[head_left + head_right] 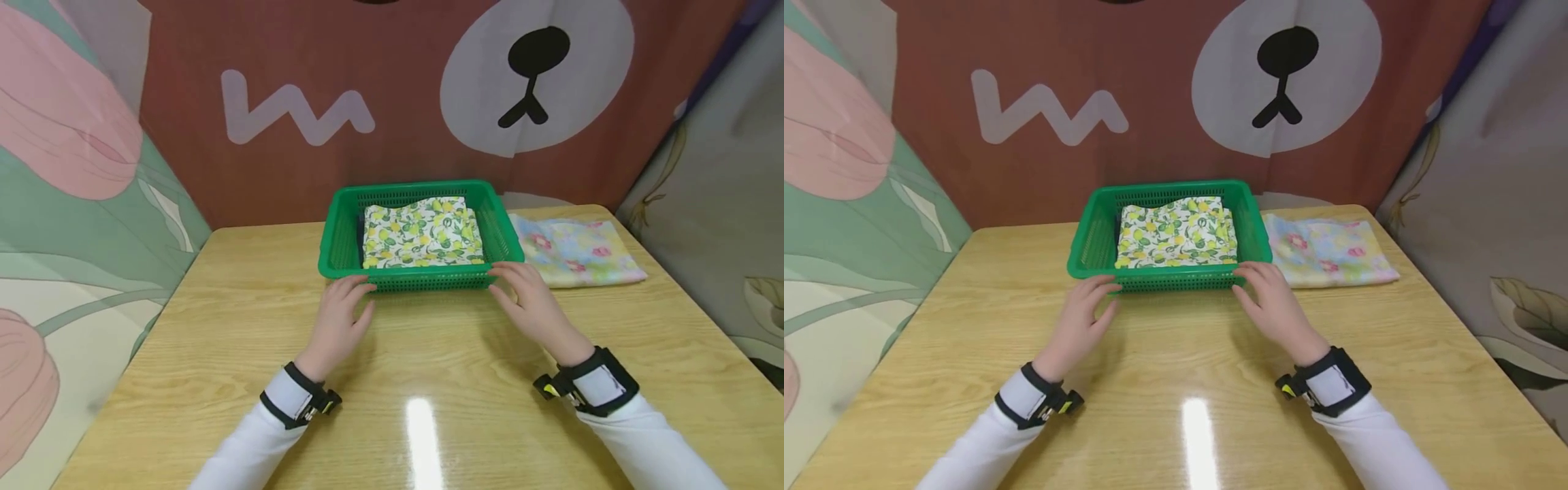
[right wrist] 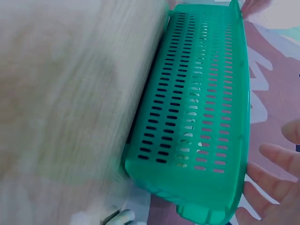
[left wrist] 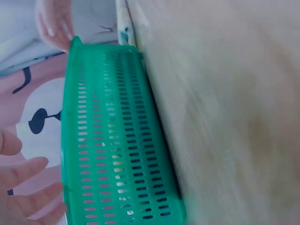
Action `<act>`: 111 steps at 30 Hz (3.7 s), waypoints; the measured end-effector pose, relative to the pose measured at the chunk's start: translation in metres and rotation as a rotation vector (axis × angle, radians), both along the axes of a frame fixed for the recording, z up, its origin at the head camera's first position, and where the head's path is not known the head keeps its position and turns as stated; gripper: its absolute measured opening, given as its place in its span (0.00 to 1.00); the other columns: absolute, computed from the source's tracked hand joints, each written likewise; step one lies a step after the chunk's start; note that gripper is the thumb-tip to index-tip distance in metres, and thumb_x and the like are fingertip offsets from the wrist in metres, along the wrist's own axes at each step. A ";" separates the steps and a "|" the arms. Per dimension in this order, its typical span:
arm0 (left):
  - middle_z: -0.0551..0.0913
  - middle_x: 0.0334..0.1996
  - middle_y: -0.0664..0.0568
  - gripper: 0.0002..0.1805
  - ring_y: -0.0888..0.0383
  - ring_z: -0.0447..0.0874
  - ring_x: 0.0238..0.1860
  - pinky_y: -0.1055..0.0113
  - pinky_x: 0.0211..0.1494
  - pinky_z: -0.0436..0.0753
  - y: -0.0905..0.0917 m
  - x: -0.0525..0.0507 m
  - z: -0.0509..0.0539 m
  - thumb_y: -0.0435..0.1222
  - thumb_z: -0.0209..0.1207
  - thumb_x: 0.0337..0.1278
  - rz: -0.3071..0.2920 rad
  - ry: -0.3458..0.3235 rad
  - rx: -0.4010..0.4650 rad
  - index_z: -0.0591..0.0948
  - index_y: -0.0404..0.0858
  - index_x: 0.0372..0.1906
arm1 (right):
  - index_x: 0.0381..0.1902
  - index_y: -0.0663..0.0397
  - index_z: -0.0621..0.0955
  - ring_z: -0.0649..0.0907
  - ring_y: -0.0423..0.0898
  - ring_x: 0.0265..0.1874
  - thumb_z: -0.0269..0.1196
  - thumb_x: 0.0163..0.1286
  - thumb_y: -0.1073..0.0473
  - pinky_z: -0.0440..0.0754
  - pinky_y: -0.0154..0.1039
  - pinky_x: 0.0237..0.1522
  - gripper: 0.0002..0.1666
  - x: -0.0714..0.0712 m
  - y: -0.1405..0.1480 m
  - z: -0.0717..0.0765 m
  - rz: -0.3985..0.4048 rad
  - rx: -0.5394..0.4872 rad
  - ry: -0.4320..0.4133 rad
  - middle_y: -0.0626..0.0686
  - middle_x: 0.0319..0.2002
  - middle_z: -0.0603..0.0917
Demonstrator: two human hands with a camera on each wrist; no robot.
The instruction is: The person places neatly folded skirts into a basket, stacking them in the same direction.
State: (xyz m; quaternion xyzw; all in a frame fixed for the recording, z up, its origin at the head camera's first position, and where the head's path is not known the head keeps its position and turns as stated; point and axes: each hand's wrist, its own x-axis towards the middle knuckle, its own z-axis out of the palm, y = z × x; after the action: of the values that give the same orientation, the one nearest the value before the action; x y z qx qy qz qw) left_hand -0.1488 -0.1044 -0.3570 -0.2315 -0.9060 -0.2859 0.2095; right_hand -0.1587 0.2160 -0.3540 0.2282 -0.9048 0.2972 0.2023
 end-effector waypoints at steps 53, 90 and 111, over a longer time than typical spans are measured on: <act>0.54 0.70 0.29 0.44 0.29 0.48 0.70 0.33 0.68 0.49 -0.050 0.043 -0.034 0.50 0.70 0.43 0.047 -0.614 -0.282 0.68 0.37 0.67 | 0.53 0.64 0.78 0.65 0.71 0.60 0.65 0.63 0.57 0.65 0.66 0.57 0.23 0.043 0.049 -0.047 0.054 0.180 -0.424 0.72 0.60 0.69; 0.53 0.71 0.35 0.45 0.32 0.47 0.70 0.30 0.63 0.51 -0.056 0.038 -0.047 0.53 0.70 0.42 0.065 -0.611 -0.288 0.67 0.46 0.68 | 0.42 0.72 0.78 0.80 0.64 0.36 0.53 0.69 0.59 0.75 0.58 0.40 0.17 -0.092 0.138 -0.025 -0.178 0.449 -0.436 0.71 0.37 0.80; 0.54 0.70 0.36 0.45 0.32 0.48 0.69 0.30 0.63 0.51 -0.055 0.038 -0.046 0.53 0.70 0.41 0.069 -0.606 -0.280 0.67 0.46 0.68 | 0.52 0.72 0.73 0.74 0.74 0.41 0.56 0.66 0.61 0.74 0.65 0.41 0.21 -0.082 0.121 -0.027 -0.279 0.593 -0.489 0.74 0.44 0.72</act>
State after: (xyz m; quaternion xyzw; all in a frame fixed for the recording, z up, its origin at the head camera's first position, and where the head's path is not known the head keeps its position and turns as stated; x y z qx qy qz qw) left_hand -0.1103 -0.1597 -0.4029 -0.1315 -0.9650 -0.2069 -0.0936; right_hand -0.2411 0.3371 -0.3805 0.0746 -0.9950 0.0385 -0.0549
